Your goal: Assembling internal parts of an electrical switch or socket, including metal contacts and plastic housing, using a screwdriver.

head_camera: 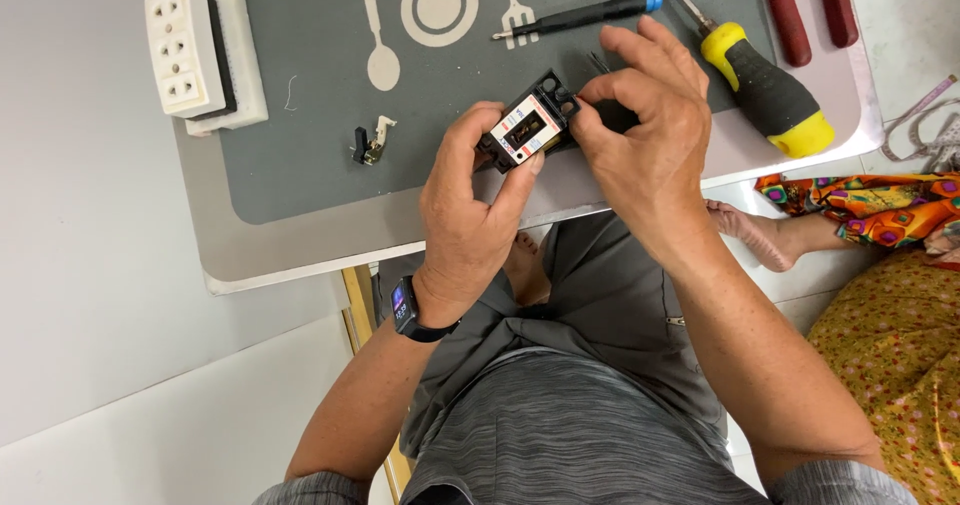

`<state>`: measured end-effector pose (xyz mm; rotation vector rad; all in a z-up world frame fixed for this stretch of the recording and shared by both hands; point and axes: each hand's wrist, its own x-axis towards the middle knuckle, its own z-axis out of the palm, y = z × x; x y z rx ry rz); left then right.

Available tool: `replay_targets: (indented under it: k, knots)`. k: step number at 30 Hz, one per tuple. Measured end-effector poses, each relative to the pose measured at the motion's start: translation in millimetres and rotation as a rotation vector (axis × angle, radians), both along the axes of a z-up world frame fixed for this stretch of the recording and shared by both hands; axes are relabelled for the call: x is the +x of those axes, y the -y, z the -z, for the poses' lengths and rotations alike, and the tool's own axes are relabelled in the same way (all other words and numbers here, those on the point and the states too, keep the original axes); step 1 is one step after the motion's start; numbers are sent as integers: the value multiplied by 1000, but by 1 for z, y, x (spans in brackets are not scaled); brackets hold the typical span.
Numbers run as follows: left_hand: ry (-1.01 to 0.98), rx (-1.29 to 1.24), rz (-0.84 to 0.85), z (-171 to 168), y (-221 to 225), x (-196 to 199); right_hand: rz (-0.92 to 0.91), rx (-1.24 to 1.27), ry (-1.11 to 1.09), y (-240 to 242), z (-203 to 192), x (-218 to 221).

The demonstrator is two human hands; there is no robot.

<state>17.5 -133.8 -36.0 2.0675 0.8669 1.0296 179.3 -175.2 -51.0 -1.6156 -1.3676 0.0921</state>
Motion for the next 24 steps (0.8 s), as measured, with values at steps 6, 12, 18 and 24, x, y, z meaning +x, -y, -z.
replay_targets:
  k: [6,12,18,24]
  knots:
    - [25,-9,-20,-3,2,2,0,36,45,0,0,-2]
    - [28,7,-27,0,1,2,-4,63,63,0,3,-2]
    - [6,28,-23,-4,1,1,1,64,68,0,1,-2]
    - [-7,80,-34,-17,-4,-5,6,40,13,1,0,0]
